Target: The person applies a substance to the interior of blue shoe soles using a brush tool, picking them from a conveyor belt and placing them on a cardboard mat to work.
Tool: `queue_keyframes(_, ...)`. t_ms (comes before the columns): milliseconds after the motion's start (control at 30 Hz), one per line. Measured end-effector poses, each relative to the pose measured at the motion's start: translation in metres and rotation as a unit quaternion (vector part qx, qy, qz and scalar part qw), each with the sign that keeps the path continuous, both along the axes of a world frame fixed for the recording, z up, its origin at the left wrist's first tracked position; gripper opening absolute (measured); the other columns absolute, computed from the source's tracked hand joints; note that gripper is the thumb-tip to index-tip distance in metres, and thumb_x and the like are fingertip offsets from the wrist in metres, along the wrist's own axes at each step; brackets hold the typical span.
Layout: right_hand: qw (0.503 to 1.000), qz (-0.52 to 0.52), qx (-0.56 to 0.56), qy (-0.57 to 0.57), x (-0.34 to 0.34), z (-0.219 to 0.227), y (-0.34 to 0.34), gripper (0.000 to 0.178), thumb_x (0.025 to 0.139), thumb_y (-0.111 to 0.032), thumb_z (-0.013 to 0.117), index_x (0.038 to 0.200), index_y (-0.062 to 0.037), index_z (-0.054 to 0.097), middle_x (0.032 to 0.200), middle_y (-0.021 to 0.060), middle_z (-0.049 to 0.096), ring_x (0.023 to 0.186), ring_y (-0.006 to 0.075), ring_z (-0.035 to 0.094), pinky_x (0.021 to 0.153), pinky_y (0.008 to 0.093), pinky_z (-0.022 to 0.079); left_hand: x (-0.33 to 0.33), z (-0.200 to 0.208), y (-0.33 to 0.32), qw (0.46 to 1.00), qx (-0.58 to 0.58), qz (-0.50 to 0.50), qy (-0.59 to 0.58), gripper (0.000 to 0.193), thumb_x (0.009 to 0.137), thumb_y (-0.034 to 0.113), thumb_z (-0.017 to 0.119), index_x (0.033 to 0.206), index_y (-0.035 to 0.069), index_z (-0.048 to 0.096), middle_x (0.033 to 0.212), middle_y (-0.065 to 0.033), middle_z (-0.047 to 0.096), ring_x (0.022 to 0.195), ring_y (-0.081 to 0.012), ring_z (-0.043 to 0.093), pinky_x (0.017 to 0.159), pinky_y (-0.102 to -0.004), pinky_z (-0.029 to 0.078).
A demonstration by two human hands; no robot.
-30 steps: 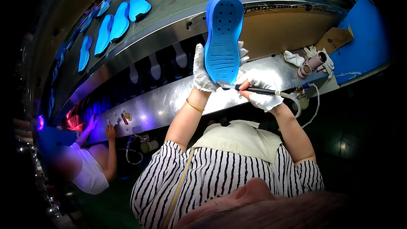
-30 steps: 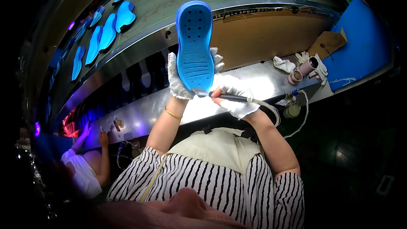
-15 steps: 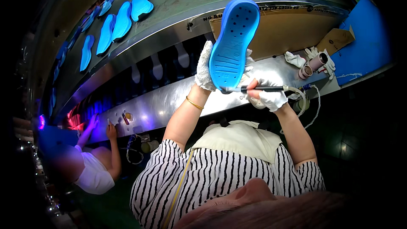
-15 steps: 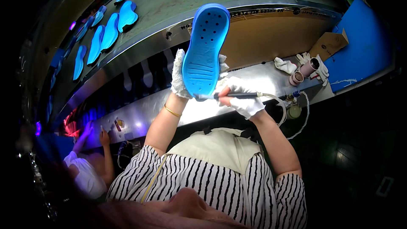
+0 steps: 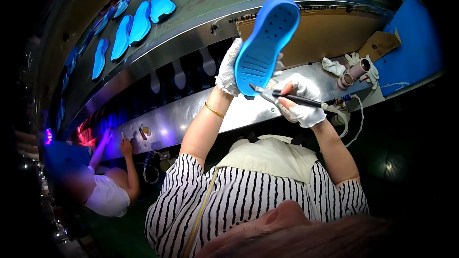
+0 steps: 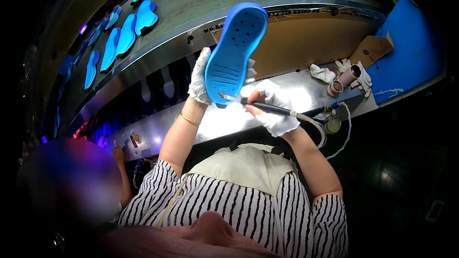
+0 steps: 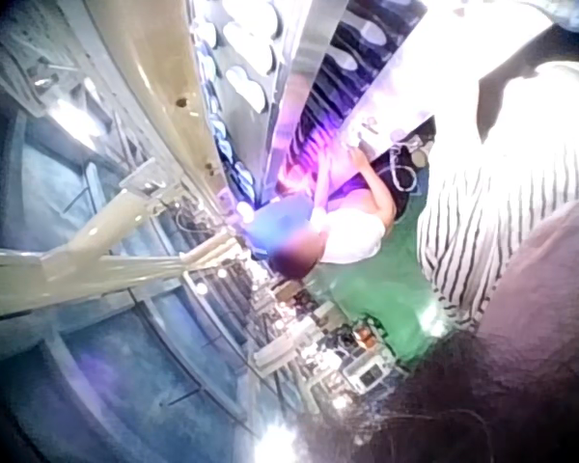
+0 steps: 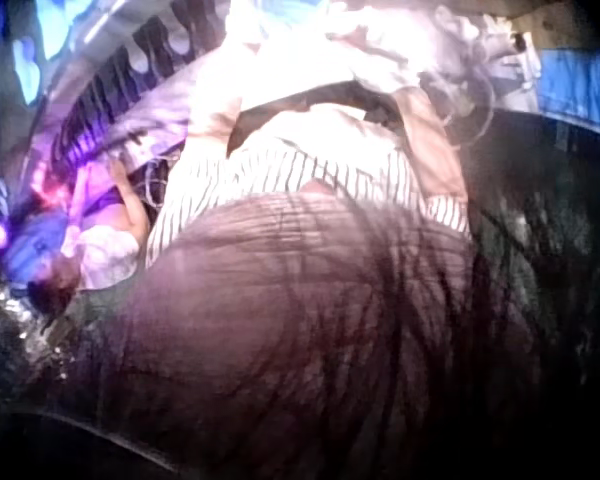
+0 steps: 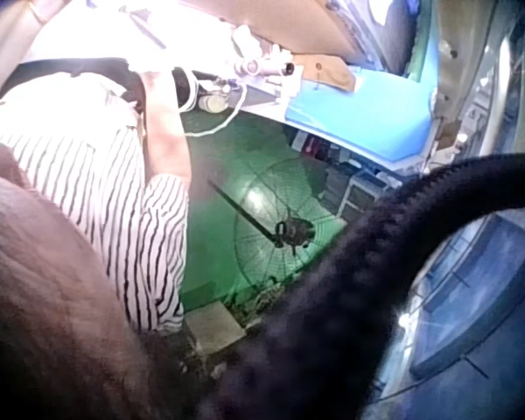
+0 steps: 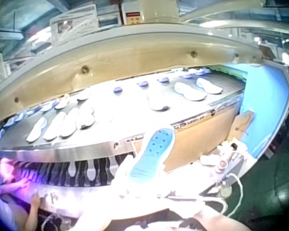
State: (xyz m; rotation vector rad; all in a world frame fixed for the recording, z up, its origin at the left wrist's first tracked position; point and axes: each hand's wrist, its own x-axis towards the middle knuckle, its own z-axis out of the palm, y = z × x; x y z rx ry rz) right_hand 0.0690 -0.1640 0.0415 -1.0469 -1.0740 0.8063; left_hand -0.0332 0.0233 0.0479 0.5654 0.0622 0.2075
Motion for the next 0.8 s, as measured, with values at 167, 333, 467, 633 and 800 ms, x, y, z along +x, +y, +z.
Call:
queue_keyframes(167,0.969,-0.045,0.06,-0.237,0.003,-0.001,0.02,0.015,0.069,0.006,0.068,0.076,-0.0045,0.06,0.09,0.0081,0.063,0.08,0.0192,0.061,0.072,0.0284,0.049,0.01,0.002,0.002,0.997,-0.008,-0.011,0.082,0.062,0.093,0.049,0.044,0.124,-0.004,0.048,0.111,-0.0272,0.058,0.096,-0.0344,0.063,0.083,-0.0413,0.054)
queue_keyframes(333,0.983,0.051,-0.064,-0.164,0.015,-0.006,0.021,0.015,0.067,0.003,0.07,0.077,-0.0053,0.062,0.086,0.0058,0.064,0.08,0.0173,0.061,0.073,0.0284,0.049,0.013,-0.005,0.009,0.967,0.14,-0.019,0.214,0.043,0.091,0.041,0.056,0.105,0.001,0.061,0.089,-0.0121,0.066,0.072,-0.0164,0.066,0.06,-0.0274,0.057)
queue_keyframes(467,0.964,0.094,-0.134,-0.21,0.036,0.003,0.018,0.017,0.063,0.003,0.073,0.076,-0.0036,0.064,0.081,0.0051,0.064,0.079,0.0157,0.06,0.072,0.0278,0.049,0.012,-0.007,0.005,0.953,0.165,-0.037,0.251,0.038,0.089,0.036,0.06,0.108,0.004,0.063,0.093,-0.0084,0.067,0.079,-0.0144,0.065,0.067,-0.0263,0.056)
queue_keyframes(633,0.987,0.043,-0.055,-0.146,0.028,0.001,0.016,0.017,0.064,0.006,0.071,0.078,-0.0027,0.063,0.086,0.0069,0.065,0.082,0.0181,0.061,0.075,0.029,0.048,0.019,0.003,-0.005,0.942,0.182,-0.076,0.272,0.042,0.089,0.042,0.058,0.108,0.005,0.061,0.093,-0.0092,0.066,0.079,-0.016,0.065,0.065,-0.0307,0.056)
queue_keyframes(800,0.947,0.062,-0.113,-0.294,0.051,0.005,0.006,0.011,0.068,0.0,0.07,0.072,-0.0059,0.062,0.079,0.0072,0.065,0.076,0.0203,0.062,0.069,0.0287,0.05,0.016,-0.004,0.003,0.929,0.213,-0.14,0.269,0.043,0.088,0.043,0.059,0.108,0.005,0.061,0.095,-0.0092,0.066,0.081,-0.017,0.065,0.068,-0.0304,0.056)
